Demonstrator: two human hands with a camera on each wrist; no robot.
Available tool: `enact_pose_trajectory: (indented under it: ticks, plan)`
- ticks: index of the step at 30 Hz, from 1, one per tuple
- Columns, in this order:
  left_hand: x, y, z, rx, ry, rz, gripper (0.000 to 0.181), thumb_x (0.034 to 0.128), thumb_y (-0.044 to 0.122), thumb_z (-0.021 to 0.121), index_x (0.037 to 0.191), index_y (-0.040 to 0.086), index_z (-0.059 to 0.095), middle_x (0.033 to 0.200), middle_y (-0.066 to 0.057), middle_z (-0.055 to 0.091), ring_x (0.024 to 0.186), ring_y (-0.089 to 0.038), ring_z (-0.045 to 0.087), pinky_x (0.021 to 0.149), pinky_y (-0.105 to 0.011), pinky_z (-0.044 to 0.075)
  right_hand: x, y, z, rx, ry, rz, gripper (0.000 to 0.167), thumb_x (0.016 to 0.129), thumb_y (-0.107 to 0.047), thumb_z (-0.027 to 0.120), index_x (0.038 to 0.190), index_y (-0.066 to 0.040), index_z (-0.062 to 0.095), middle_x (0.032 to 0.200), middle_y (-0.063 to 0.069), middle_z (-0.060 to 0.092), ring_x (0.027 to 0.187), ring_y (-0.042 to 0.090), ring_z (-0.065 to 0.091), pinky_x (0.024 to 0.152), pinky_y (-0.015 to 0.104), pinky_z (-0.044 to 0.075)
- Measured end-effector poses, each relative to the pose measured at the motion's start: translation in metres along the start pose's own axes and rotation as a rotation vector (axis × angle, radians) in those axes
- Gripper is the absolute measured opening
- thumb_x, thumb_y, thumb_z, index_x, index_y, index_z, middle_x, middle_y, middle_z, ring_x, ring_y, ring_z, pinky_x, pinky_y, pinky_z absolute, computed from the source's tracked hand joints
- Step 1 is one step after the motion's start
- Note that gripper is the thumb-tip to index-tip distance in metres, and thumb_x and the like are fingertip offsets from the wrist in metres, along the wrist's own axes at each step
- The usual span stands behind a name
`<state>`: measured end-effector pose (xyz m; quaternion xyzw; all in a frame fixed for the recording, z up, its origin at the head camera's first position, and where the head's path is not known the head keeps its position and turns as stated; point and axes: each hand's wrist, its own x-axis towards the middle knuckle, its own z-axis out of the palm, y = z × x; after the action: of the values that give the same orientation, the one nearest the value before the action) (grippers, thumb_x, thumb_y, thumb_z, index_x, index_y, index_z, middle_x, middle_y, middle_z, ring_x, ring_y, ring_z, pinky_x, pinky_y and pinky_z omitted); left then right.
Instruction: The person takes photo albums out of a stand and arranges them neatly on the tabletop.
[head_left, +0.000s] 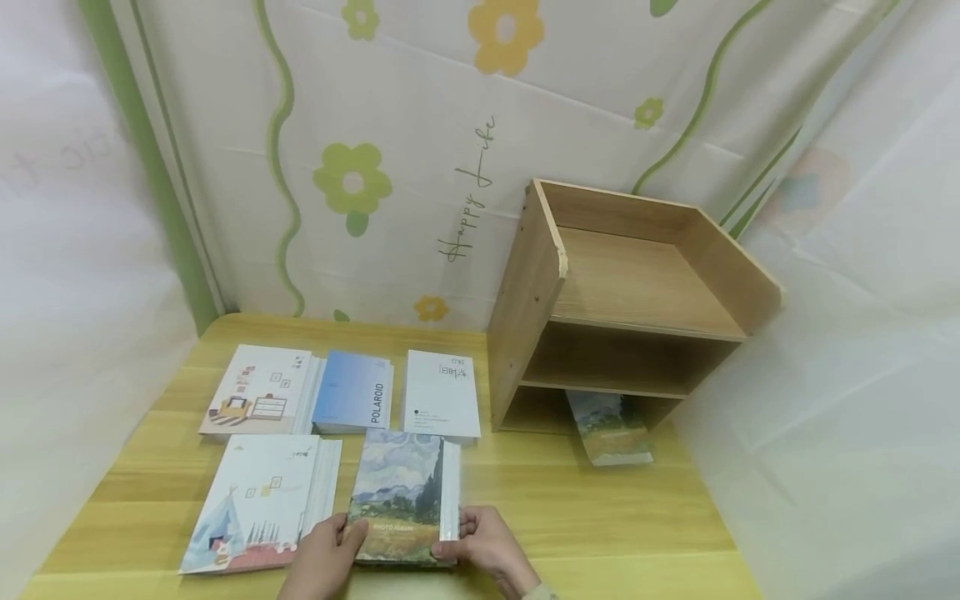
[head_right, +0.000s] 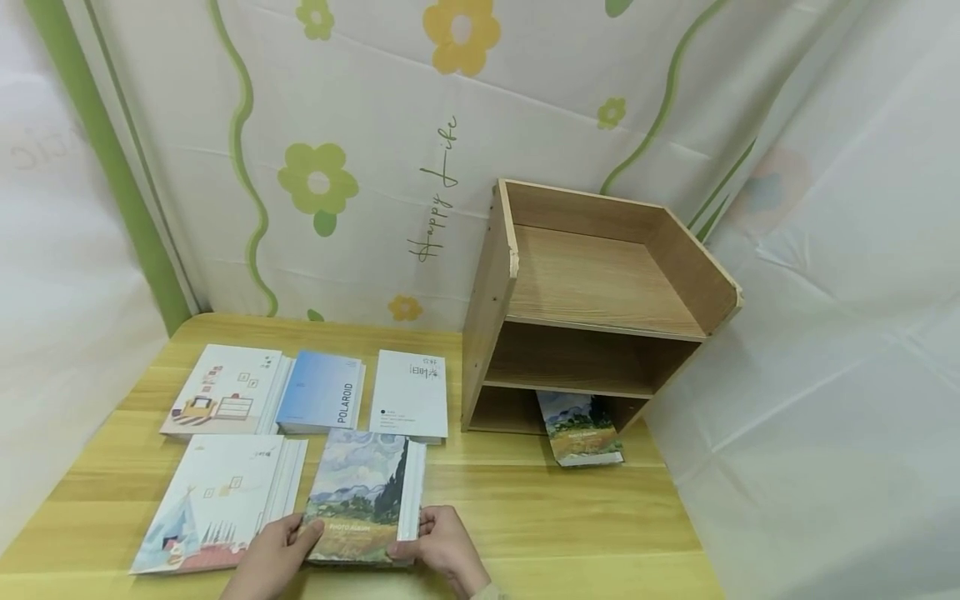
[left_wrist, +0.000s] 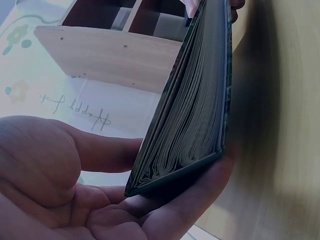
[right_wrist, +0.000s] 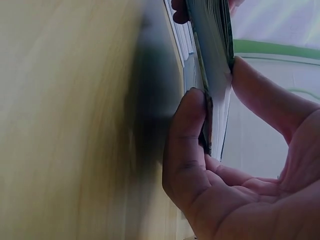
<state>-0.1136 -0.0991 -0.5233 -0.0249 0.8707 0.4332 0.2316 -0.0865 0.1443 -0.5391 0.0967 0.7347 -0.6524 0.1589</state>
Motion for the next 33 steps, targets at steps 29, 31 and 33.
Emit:
enact_pose_trajectory:
  ticks: [29, 31, 33]
  plan:
    - [0.0003, -0.0084, 0.0038, -0.004, 0.044, 0.011, 0.066, 0.0999, 0.033, 0.057, 0.122, -0.028, 0.046, 0.112, -0.043, 0.055, 0.108, -0.057, 0.052, 0.082, -0.059, 0.051, 0.0034, -0.0044, 0.0022, -0.076, 0.012, -0.028, 0.016, 0.069, 0.002, 0.086, 0.079, 0.001, 0.074, 0.061, 0.007, 0.064, 0.047, 0.013, 0.056, 0.044, 0.031, 0.054]
    - [0.0005, -0.0085, 0.0041, -0.009, 0.046, 0.009, 0.065, 0.0997, 0.033, 0.058, 0.122, -0.028, 0.047, 0.110, -0.041, 0.057, 0.106, -0.057, 0.053, 0.081, -0.058, 0.051, 0.0038, -0.0034, 0.0023, -0.085, 0.022, -0.035, 0.018, 0.068, 0.002, 0.087, 0.081, 0.001, 0.074, 0.061, 0.007, 0.064, 0.047, 0.013, 0.056, 0.045, 0.033, 0.055]
    - [0.0007, -0.0086, 0.0047, -0.011, 0.049, 0.005, 0.065, 0.0991, 0.033, 0.059, 0.122, -0.027, 0.048, 0.109, -0.040, 0.058, 0.104, -0.056, 0.055, 0.080, -0.058, 0.052, 0.0042, -0.0032, 0.0021, -0.097, 0.032, -0.045, 0.020, 0.067, 0.001, 0.087, 0.082, 0.000, 0.074, 0.061, 0.007, 0.064, 0.046, 0.013, 0.056, 0.044, 0.033, 0.055]
